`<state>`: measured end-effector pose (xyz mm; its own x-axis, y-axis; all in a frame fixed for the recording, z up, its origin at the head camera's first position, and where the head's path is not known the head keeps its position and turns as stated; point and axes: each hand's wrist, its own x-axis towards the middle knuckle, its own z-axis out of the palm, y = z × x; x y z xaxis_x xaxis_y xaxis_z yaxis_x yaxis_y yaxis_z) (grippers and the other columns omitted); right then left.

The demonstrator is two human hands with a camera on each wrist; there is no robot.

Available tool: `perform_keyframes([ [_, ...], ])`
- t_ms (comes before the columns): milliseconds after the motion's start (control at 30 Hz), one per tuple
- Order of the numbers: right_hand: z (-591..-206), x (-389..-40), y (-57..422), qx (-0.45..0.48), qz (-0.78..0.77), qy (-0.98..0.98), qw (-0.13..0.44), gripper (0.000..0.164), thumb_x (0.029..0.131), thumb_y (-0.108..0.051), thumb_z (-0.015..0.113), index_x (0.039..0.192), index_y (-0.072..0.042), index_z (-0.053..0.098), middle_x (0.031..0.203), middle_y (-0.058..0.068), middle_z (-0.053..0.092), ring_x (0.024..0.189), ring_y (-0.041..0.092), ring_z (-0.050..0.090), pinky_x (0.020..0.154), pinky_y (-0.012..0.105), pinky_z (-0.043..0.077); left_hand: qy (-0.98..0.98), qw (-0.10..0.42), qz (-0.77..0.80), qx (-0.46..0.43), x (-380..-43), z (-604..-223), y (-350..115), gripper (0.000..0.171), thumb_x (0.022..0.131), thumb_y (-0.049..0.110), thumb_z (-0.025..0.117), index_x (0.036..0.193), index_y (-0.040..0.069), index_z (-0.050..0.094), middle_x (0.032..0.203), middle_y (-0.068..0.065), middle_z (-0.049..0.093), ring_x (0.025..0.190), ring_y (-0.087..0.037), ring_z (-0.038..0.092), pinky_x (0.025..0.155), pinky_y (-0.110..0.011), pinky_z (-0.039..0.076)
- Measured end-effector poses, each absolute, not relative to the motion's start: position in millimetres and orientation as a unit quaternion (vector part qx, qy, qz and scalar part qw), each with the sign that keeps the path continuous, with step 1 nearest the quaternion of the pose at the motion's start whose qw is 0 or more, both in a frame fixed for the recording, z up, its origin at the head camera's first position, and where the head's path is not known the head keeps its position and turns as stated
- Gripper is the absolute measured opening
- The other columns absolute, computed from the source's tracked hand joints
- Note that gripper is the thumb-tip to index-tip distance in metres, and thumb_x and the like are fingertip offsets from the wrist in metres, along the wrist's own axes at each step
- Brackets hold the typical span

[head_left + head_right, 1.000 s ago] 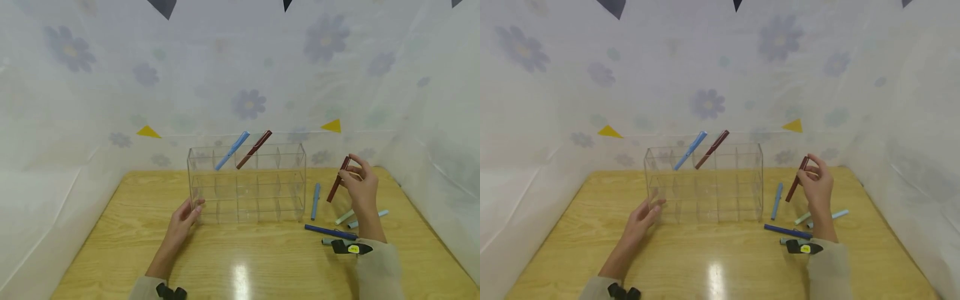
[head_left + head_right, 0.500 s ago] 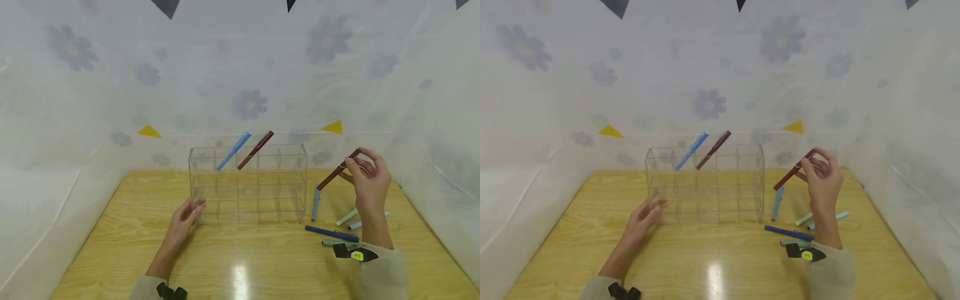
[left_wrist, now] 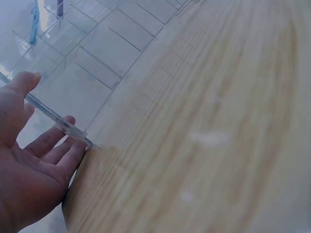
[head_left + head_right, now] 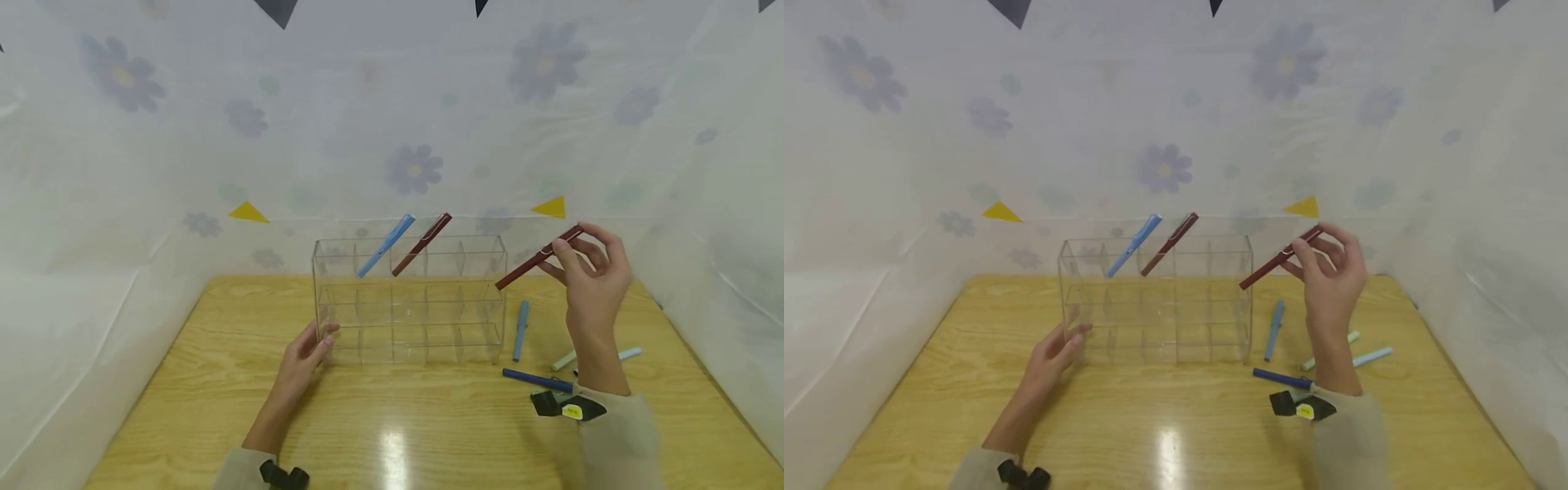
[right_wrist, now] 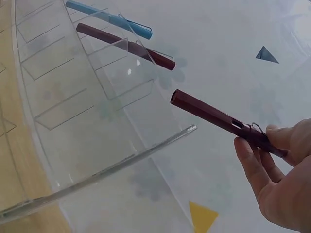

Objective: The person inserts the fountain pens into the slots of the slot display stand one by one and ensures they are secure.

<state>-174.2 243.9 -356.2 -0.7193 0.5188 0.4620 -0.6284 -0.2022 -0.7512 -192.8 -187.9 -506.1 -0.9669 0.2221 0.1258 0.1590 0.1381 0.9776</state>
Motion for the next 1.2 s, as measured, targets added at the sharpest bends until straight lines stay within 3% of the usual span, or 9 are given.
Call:
perform_keyframes([
  [200,-338.8,-191.3,235.1,0.088,0.757,-0.531,0.370,0.040,0.090,0.005,0.074,0.127,0.010,0.059,0.103,0.023,0.063,0.087,0.031,0.072,0.073,0.041,0.059,0.750,0.025,0.650,0.122,-193.5,-507.9,-185.7,0.053,0.107,0.019,0.058,0.157,0.008,0.041,0.141,-0.019,0.060,0.132,-0.040,0.054,0.103,-0.051,0.047],
  [433,-331.2,-210.2,226.5,0.100,0.753,-0.534,0.372,0.037,0.091,0.004,0.074,0.124,0.010,0.060,0.100,0.023,0.063,0.086,0.031,0.072,0.073,0.040,0.059,0.751,0.023,0.647,0.127,-195.5,-509.4,-184.8,0.052,0.107,0.019,0.058,0.156,0.011,0.044,0.140,-0.018,0.061,0.132,-0.040,0.054,0.102,-0.047,0.047],
  [833,-327.4,-242.5,211.5,0.086,0.738,-0.570,0.351,0.032,0.090,0.000,0.076,0.120,0.000,0.063,0.104,0.020,0.060,0.084,0.027,0.072,0.076,0.037,0.060,0.754,0.018,0.647,0.116,-195.3,-511.3,-189.2,0.052,0.107,0.019,0.059,0.156,0.009,0.044,0.140,-0.018,0.062,0.131,-0.040,0.056,0.099,-0.039,0.049],
  [1000,-330.0,-252.2,204.5,0.092,0.739,-0.581,0.328,0.033,0.090,0.002,0.076,0.120,0.004,0.061,0.102,0.018,0.062,0.083,0.025,0.074,0.076,0.035,0.060,0.754,0.015,0.646,0.117,-195.6,-510.7,-189.1,0.051,0.107,0.020,0.059,0.155,0.009,0.046,0.139,-0.018,0.062,0.131,-0.040,0.056,0.098,-0.034,0.049],
  [1200,-333.9,-259.5,198.6,0.099,0.729,-0.613,0.289,0.032,0.091,0.000,0.076,0.118,0.010,0.061,0.101,0.017,0.065,0.084,0.023,0.075,0.077,0.035,0.060,0.754,0.015,0.646,0.113,-196.5,-510.0,-189.1,0.052,0.106,0.020,0.059,0.155,0.010,0.045,0.140,-0.017,0.062,0.132,-0.039,0.056,0.101,-0.040,0.048],
])
